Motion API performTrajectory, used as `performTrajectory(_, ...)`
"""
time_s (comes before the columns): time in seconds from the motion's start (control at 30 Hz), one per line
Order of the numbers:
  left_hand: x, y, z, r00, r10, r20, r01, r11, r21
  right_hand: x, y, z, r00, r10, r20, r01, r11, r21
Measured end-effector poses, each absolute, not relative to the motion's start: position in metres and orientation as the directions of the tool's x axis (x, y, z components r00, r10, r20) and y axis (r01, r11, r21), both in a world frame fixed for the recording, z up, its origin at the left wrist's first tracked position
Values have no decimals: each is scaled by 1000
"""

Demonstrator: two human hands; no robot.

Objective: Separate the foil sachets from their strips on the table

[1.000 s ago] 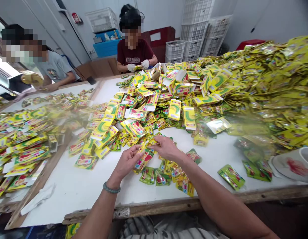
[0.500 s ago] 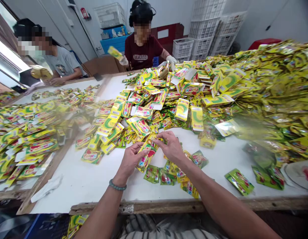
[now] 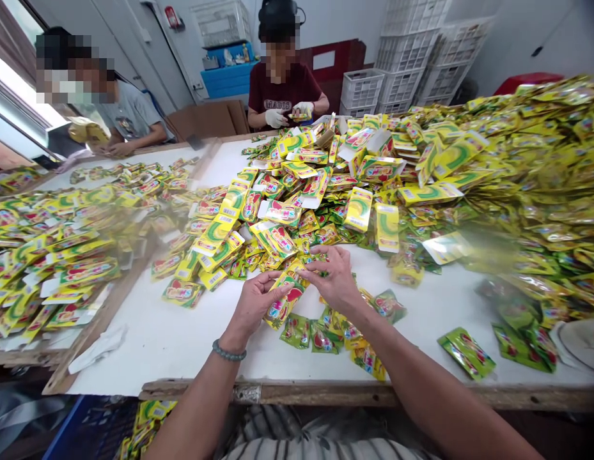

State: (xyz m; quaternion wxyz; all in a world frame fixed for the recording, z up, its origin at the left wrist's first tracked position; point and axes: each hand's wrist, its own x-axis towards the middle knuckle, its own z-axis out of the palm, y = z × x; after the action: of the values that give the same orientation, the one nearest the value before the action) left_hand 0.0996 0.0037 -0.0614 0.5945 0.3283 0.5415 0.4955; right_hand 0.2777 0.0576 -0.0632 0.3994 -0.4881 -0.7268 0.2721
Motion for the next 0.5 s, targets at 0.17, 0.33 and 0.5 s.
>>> performTrajectory(0.17,100,1,-59,7,951,-309,-222,303,927,271,49,-55,-440,888,132,433,339,-835)
performTrajectory(0.33,99,-1,-59,8,949,-316,-226,309,924,269,42,-44,-602,798,13,407,321,-855)
performTrajectory(0.5,106,-4,-64,41,965,-260,-166,263,950,269,47,-63,-466,880,91,459,328,-825)
